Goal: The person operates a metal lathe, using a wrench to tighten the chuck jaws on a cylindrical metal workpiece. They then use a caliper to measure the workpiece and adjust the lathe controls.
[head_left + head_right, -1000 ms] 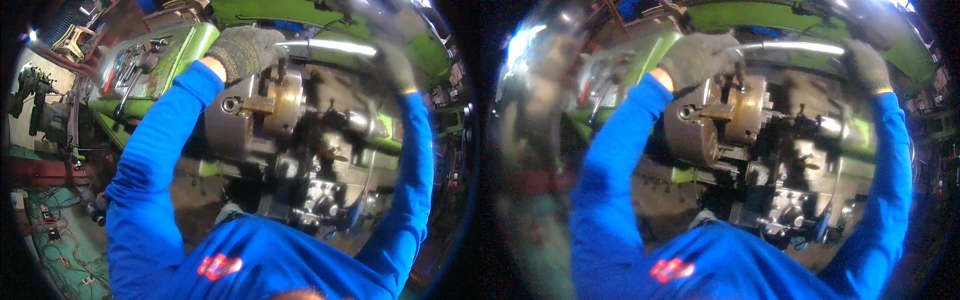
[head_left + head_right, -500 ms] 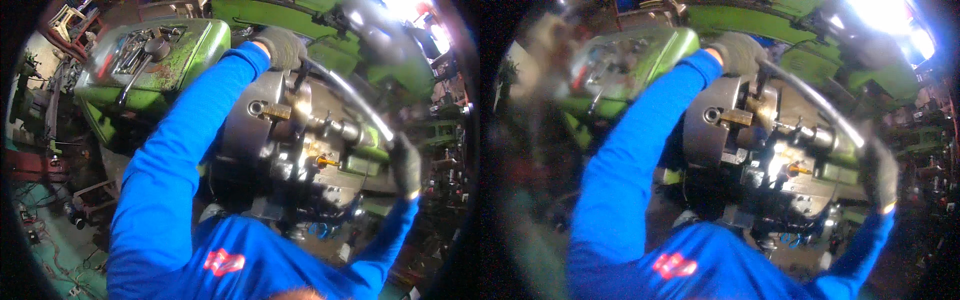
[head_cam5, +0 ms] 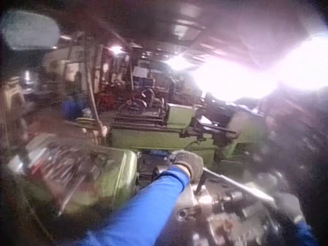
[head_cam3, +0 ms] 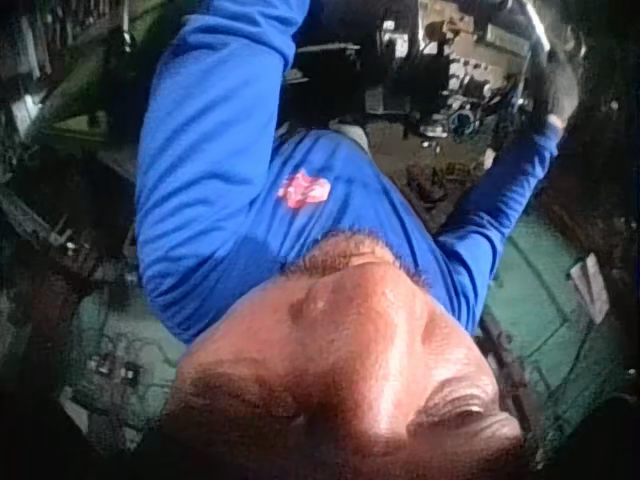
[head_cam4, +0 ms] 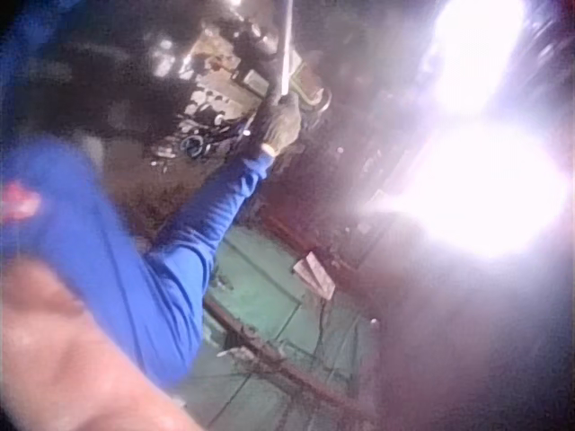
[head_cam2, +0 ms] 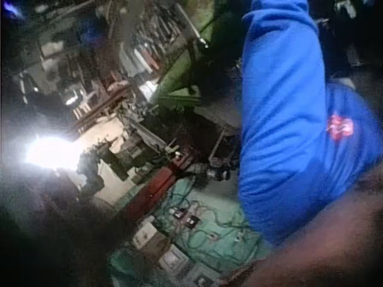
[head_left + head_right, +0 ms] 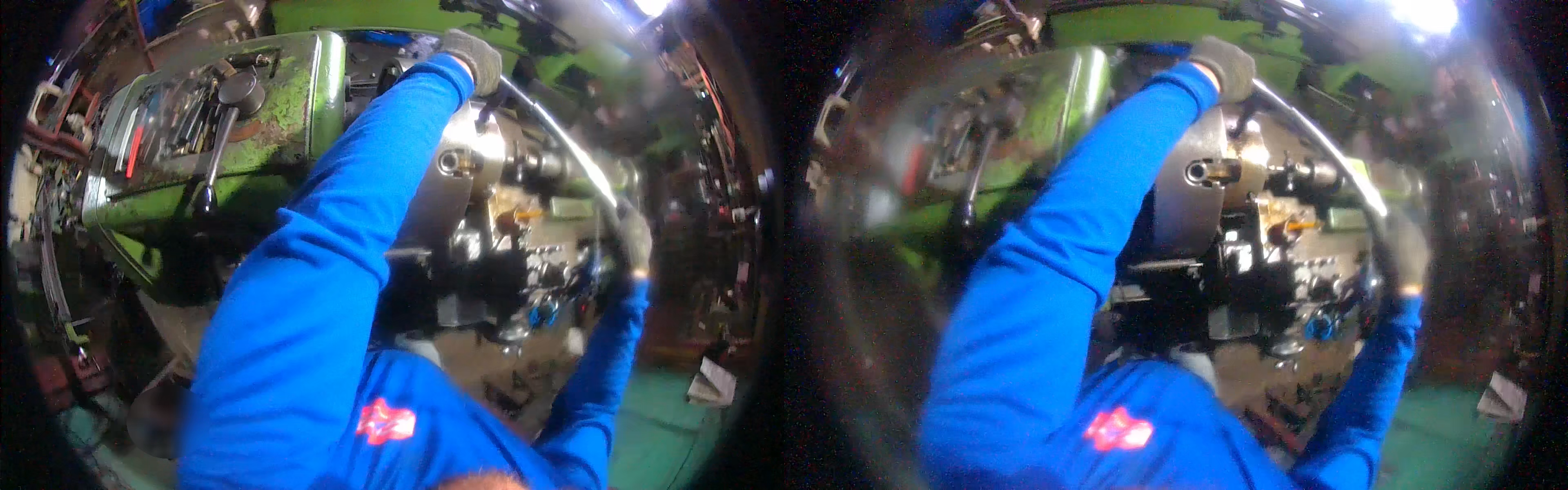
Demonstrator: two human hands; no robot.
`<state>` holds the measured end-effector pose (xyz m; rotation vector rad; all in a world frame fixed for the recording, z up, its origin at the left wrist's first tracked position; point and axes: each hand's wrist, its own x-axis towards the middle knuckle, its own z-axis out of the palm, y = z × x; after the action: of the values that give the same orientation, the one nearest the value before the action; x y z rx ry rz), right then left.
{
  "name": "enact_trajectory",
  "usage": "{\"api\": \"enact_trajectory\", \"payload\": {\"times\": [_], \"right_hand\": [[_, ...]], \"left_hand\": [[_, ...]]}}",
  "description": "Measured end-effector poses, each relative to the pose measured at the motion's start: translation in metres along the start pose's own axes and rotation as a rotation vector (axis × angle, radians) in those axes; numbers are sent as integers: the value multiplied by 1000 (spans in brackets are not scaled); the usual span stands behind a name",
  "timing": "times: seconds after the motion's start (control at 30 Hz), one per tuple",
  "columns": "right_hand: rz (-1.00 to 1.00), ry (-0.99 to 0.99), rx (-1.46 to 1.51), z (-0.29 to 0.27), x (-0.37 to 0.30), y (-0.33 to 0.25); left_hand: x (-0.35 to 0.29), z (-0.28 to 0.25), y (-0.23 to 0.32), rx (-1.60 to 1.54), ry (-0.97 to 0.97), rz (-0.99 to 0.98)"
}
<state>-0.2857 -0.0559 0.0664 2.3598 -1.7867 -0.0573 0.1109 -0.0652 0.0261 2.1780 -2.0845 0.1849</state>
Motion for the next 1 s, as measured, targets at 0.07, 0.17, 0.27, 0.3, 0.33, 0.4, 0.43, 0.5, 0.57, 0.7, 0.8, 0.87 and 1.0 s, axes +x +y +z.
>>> {"api": "enact_trajectory", "payload": {"times": [0.07, 0.17, 0.27, 0.3, 0.33, 0.4, 0.43, 0.5, 0.57, 0.7, 0.8, 0.87, 1.0], "right_hand": [[22, -16, -2, 0, 4, -11], [31, -69, -32, -1, -3, -9], [-54, -46, -152, 14, -1, 15], [-30, -30, -138, 11, -4, 9], [-16, -6, -116, 6, -4, -7], [149, -27, 6, -10, -14, -41], [240, -42, 68, -15, -22, -52], [262, -53, 68, -11, -26, -53], [273, -55, 61, -10, -32, -49], [307, -54, 10, 5, -79, -39], [316, -4, 7, -6, -101, -82], [307, 13, -1, -17, -89, -91], [344, -39, 44, -12, -115, -81]], "left_hand": [[-3, 3, 2, 21, 1, -23], [-3, 1, 15, 36, -13, -42], [12, 16, 24, -23, 37, -99], [13, 18, 25, -32, 49, -107], [19, 28, 19, -23, 119, -194], [22, 33, 17, -86, 96, -166], [17, 28, 17, -120, 80, -142], [18, 29, 18, -174, 117, -153], [14, 27, 24, -193, 111, -115], [24, 29, 35, -156, 91, -52], [67, 60, 2, -168, 115, -52], [96, 63, -15, -310, 120, -105], [45, 37, 16, -90, 1, -34]]}}
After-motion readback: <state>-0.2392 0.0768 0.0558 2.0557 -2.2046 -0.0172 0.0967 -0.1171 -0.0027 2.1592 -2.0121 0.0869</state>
